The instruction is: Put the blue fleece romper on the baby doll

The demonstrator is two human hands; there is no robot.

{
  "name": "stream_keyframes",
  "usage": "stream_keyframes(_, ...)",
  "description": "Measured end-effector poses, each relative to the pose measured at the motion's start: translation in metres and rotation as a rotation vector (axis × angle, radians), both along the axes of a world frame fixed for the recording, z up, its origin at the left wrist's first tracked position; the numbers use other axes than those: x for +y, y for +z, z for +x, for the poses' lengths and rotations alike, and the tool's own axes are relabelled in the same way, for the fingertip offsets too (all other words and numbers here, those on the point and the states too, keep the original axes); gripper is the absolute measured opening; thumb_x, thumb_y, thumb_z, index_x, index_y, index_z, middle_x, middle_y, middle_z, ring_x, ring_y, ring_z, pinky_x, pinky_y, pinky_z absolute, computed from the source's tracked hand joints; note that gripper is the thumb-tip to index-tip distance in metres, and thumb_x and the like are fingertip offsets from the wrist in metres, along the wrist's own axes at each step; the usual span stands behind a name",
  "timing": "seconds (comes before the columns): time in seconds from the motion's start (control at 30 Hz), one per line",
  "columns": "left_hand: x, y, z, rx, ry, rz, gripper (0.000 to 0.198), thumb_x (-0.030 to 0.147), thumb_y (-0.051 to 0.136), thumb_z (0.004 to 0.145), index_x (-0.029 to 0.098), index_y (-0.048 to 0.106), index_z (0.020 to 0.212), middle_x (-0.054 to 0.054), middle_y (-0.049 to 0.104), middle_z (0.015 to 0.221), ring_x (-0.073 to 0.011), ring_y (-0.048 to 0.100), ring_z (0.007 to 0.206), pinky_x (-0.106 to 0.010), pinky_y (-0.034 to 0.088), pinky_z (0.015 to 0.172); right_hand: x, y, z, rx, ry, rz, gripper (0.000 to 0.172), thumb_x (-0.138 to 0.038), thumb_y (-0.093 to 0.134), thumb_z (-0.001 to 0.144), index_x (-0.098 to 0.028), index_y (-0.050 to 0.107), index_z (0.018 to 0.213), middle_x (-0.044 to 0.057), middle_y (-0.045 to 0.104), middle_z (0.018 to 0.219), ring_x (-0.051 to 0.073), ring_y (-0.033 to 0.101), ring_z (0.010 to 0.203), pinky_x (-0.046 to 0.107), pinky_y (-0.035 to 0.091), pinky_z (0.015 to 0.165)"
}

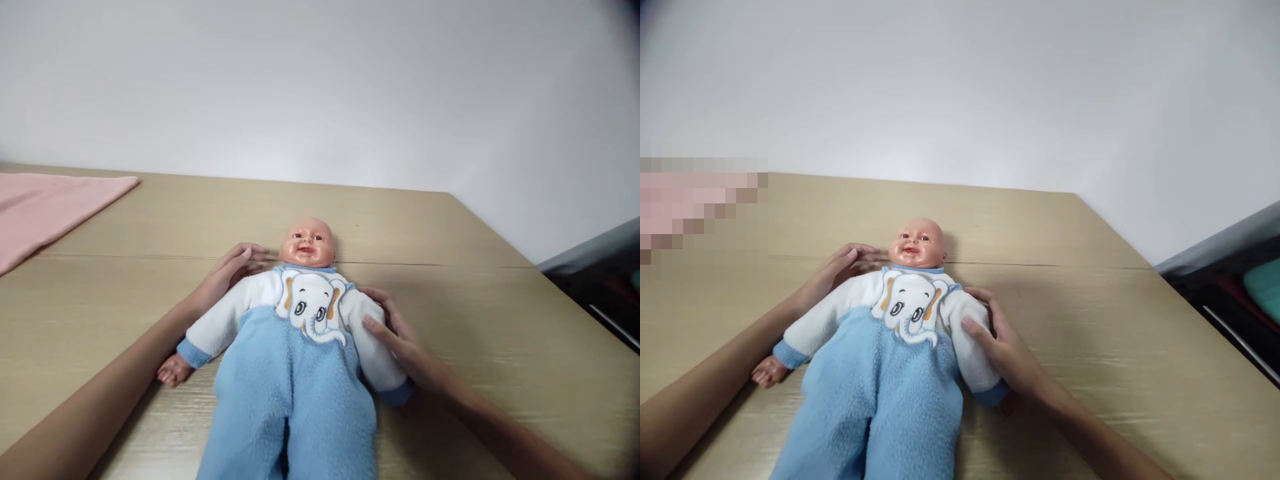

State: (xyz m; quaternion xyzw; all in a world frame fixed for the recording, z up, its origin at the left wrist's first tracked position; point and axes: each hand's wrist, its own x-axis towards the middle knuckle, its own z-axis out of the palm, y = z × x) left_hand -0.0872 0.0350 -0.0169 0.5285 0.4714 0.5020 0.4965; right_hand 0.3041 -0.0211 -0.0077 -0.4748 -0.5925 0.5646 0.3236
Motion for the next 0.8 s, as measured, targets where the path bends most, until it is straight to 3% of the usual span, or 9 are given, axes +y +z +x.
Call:
stream_keyframes(0.07, -0.022, 0.004, 0.003, -0.087, -0.013, -0.058, 0.048, 0.059, 0.065, 0.108, 0.021, 0.071, 0.137, -0.015, 0.076, 0.146, -0.0349, 0.068, 0.142, -0.053, 0.049, 0.127, -0.013, 0.003, -0.002, 0.008, 0.034, 0.022, 0.076, -0.065, 0.072, 0.102, -0.036, 0.041, 0.166, 0.008, 0.042, 0.180, 0.035, 0.042, 0.164, 0.054, 0.031, 0.138)
stream_keyframes(0.17, -0.061, 0.012, 0.014, -0.081, 0.026, -0.113, 0.056, 0.061, 0.066, 0.107, 0.023, 0.068, 0.148, -0.012, 0.066, 0.164, -0.0347, 0.056, 0.157, -0.050, 0.040, 0.136, -0.031, 0.006, -0.008, 0.024, 0.057, 0.034, 0.088, -0.063, 0.071, 0.103, -0.039, 0.029, 0.175, 0.005, 0.024, 0.190, 0.034, 0.019, 0.176, 0.058, 0.013, 0.145)
stream_keyframes(0.27, -0.104, 0.021, 0.030, -0.111, 0.075, -0.248, 0.068, 0.064, 0.070, 0.102, 0.028, 0.059, 0.158, -0.009, 0.058, 0.172, -0.0372, 0.059, 0.154, -0.049, 0.050, 0.129, -0.047, 0.006, -0.013, 0.023, 0.033, 0.036, 0.097, -0.065, 0.073, 0.101, -0.038, 0.022, 0.179, 0.005, 0.018, 0.192, 0.033, 0.011, 0.179, 0.058, 0.007, 0.146)
stream_keyframes(0.37, -0.146, 0.026, 0.045, -0.124, 0.156, -0.353, 0.075, 0.063, 0.077, 0.097, 0.033, 0.054, 0.162, -0.007, 0.059, 0.172, -0.0381, 0.064, 0.150, -0.049, 0.058, 0.122, -0.061, 0.006, -0.018, 0.037, 0.010, 0.018, 0.103, -0.068, 0.075, 0.098, -0.036, 0.021, 0.180, 0.007, 0.020, 0.192, 0.034, 0.015, 0.178, 0.059, 0.009, 0.146)
stream_keyframes(0.47, -0.180, 0.028, 0.057, -0.080, 0.239, -0.403, 0.079, 0.064, 0.079, 0.093, 0.034, 0.053, 0.162, -0.008, 0.062, 0.169, -0.0406, 0.063, 0.151, -0.054, 0.059, 0.122, -0.069, 0.008, -0.023, 0.062, 0.021, 0.021, 0.106, -0.069, 0.078, 0.095, -0.034, 0.025, 0.180, 0.009, 0.027, 0.190, 0.036, 0.022, 0.177, 0.059, 0.021, 0.144)
stream_keyframes(0.63, -0.225, 0.033, 0.081, -0.249, 0.151, -0.637, 0.102, 0.077, 0.083, 0.081, 0.033, 0.049, 0.167, -0.013, 0.072, 0.156, -0.0478, 0.068, 0.144, -0.064, 0.066, 0.110, -0.063, 0.019, -0.025, 0.096, 0.132, 0.028, 0.107, -0.064, 0.089, 0.087, -0.029, 0.039, 0.175, 0.014, 0.037, 0.185, 0.040, 0.036, 0.171, 0.059, 0.029, 0.141)
stream_keyframes(0.7, -0.244, 0.029, 0.088, -0.277, 0.130, -0.666, 0.113, 0.083, 0.084, 0.075, 0.033, 0.048, 0.169, -0.014, 0.071, 0.157, -0.0493, 0.065, 0.147, -0.066, 0.064, 0.113, -0.059, 0.025, -0.020, 0.089, 0.196, 0.020, 0.103, -0.060, 0.092, 0.086, -0.029, 0.044, 0.172, 0.015, 0.041, 0.183, 0.040, 0.038, 0.170, 0.059, 0.029, 0.140)
stream_keyframes(0.8, -0.276, 0.014, 0.090, -0.141, 0.153, -0.617, 0.114, 0.084, 0.084, 0.073, 0.039, 0.047, 0.171, -0.011, 0.073, 0.155, -0.0510, 0.059, 0.152, -0.072, 0.056, 0.122, -0.062, 0.036, -0.008, 0.047, 0.283, 0.053, 0.102, -0.055, 0.096, 0.084, -0.031, 0.048, 0.171, 0.013, 0.043, 0.182, 0.040, 0.040, 0.168, 0.061, 0.029, 0.139)
